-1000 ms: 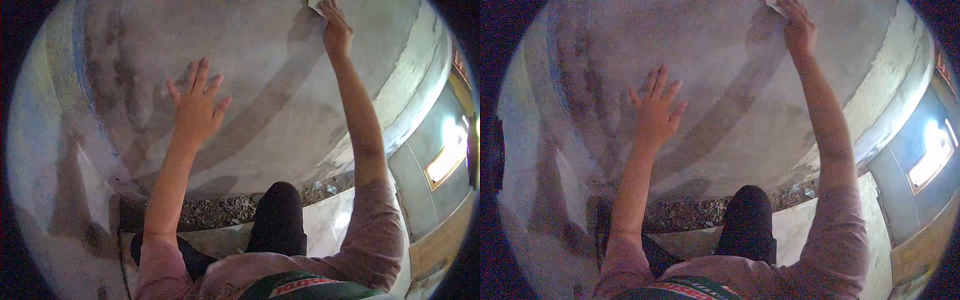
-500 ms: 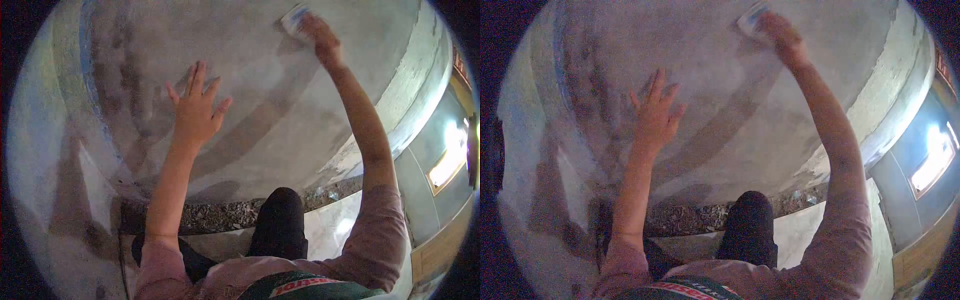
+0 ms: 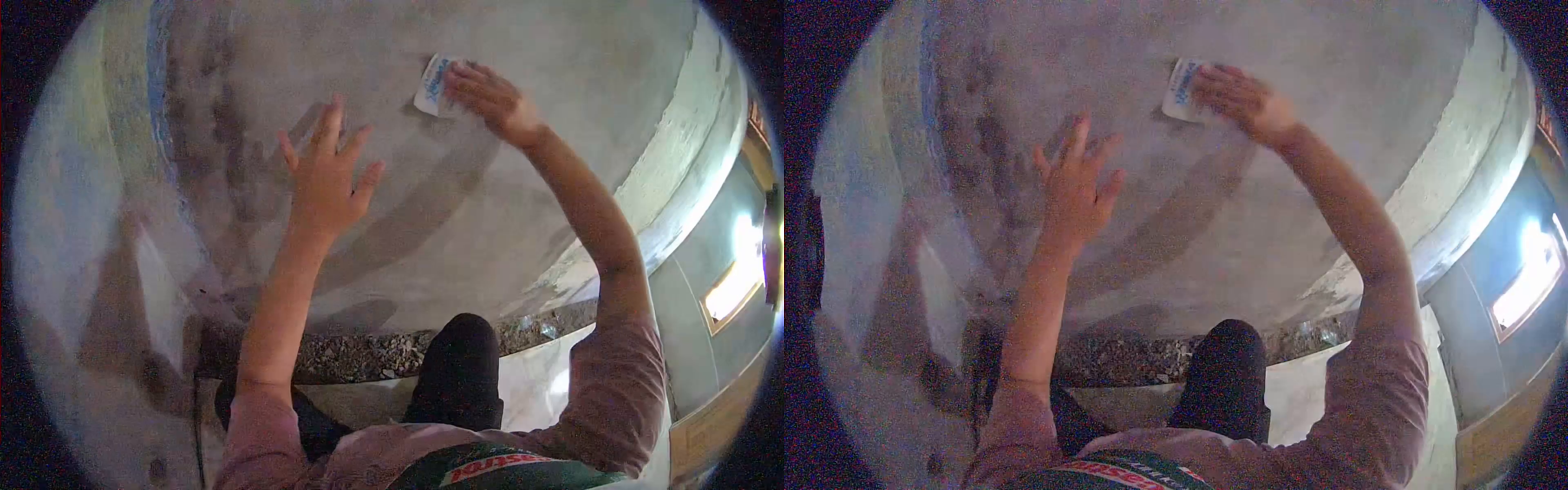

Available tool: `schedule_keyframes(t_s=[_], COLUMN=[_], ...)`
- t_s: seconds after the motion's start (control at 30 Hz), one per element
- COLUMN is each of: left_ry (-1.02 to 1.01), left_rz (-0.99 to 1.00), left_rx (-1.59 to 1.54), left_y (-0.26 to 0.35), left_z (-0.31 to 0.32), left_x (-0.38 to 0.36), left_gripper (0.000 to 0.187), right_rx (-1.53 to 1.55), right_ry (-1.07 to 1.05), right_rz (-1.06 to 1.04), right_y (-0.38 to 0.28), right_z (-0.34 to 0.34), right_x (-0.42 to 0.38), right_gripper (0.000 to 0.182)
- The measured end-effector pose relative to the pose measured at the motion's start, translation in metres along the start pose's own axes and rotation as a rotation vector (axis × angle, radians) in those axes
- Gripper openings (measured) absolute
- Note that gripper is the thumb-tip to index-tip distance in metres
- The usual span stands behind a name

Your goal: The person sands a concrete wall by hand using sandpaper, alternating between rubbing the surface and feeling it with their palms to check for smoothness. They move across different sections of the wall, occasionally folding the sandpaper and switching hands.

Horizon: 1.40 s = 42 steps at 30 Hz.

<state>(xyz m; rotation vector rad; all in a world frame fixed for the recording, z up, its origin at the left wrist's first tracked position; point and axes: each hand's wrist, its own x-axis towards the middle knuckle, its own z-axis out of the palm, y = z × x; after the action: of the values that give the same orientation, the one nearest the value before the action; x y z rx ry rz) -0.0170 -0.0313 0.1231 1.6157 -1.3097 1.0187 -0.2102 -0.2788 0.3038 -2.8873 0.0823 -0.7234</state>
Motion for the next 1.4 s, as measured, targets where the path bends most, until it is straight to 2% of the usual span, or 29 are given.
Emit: schedule_keyframes(t_s=[0.07,0.1,0.13,0.2,0.33,0.37,0.4,0.47,0.5,0.6,0.63,0.73,0.77,0.8,0.87,0.9,0.93,1.0,1.03,1.1,1.13,1.2,1.27,1.33,1.4], left_ry=[0.029,0.023,0.03,0.048,0.025,0.061,0.063,0.029,0.045,0.003,0.027,0.049,0.041,0.039,0.037,0.03,0.041,0.062,0.054,0.028,0.01,-0.01,0.012,-0.003,-0.029], left_rz=[-0.035,-0.035,-0.038,-0.045,-0.018,-0.03,-0.037,-0.031,-0.031,-0.009,-0.02,-0.026,-0.016,-0.016,-0.029,-0.029,-0.033,-0.037,-0.035,-0.025,-0.04,-0.05,-0.035,-0.002,0.036], left_rx=[-0.012,-0.012,-0.023,-0.033,-0.032,-0.046,-0.051,-0.048,-0.04,-0.027,-0.022,-0.024,-0.006,-0.002,-0.001,0.003,-0.004,-0.004,-0.017,-0.017,-0.012,-0.001,-0.035,-0.061,-0.076], left_y=[-0.005,-0.005,-0.003,0.0,0.0,0.0,0.001,0.005,0.002,-0.002,-0.003,0.003,0.002,0.003,0.0,-0.002,-0.002,0.0,-0.001,0.0,0.0,-0.003,-0.002,0.001,0.006], left_z=[0.004,0.002,0.0,-0.001,-0.002,-0.002,-0.003,-0.006,-0.005,-0.007,-0.008,-0.012,-0.015,-0.016,-0.017,-0.017,-0.016,-0.015,-0.014,-0.014,-0.013,-0.013,-0.011,-0.009,-0.009], left_x=[0.001,0.001,0.003,0.005,0.001,0.003,0.002,0.003,0.006,0.001,0.002,0.002,0.005,0.006,0.005,0.004,0.004,0.005,0.006,0.004,0.005,0.007,0.006,0.009,0.009], left_gripper=[0.064,0.064,0.062,0.06,0.058,0.058,0.058,0.058,0.058,0.059,0.059,0.059,0.059,0.059,0.06,0.06,0.061,0.062,0.063,0.064,0.065,0.065,0.065,0.065,0.064], right_rx=[-0.796,-0.8,-0.804,-0.816,-0.84,-0.689,-0.692,-0.927,-0.92,-0.819,-0.626,-0.775,-0.898,-0.893,-0.76,-0.678,-0.743,-0.711,-0.706,-0.787,-0.776,-0.681,-0.616,-0.617,-0.5], right_ry=[0.589,0.771,0.764,0.53,0.421,0.571,0.563,0.544,0.322,0.314,0.553,0.644,0.352,0.353,0.529,0.709,0.816,0.747,0.759,0.347,0.362,0.724,0.815,0.68,0.366], right_rz=[-0.407,-0.39,-0.394,-0.529,-0.64,-0.505,-0.507,-0.391,-0.69,-0.602,-0.671,-0.551,-0.606,-0.606,-0.619,-0.499,-0.506,-0.461,-0.473,-0.638,-0.635,-0.518,-0.488,-0.423,-0.375], right_y=[0.034,0.033,0.04,0.06,0.024,0.024,0.028,0.022,0.021,0.036,0.025,0.027,0.025,0.024,0.024,0.025,0.025,0.031,0.033,0.039,0.042,0.046,0.048,0.031,-0.012], right_z=[-0.026,-0.04,-0.028,0.007,-0.032,-0.043,-0.033,-0.001,0.007,-0.023,-0.033,0.003,0.008,0.002,-0.017,-0.025,-0.034,0.006,0.003,-0.004,-0.006,-0.014,0.002,0.037,0.072], right_x=[0.016,0.022,0.022,0.024,0.017,0.029,0.028,0.013,0.01,0.018,0.027,0.019,0.013,0.014,0.014,0.014,0.009,0.001,0.001,-0.013,-0.014,-0.008,-0.006,-0.016,-0.047], right_gripper=[0.046,0.051,0.051,0.051,0.056,0.055,0.055,0.054,0.055,0.056,0.061,0.052,0.052,0.052,0.055,0.054,0.052,0.051,0.051,0.049,0.049,0.047,0.046,0.043,0.057])
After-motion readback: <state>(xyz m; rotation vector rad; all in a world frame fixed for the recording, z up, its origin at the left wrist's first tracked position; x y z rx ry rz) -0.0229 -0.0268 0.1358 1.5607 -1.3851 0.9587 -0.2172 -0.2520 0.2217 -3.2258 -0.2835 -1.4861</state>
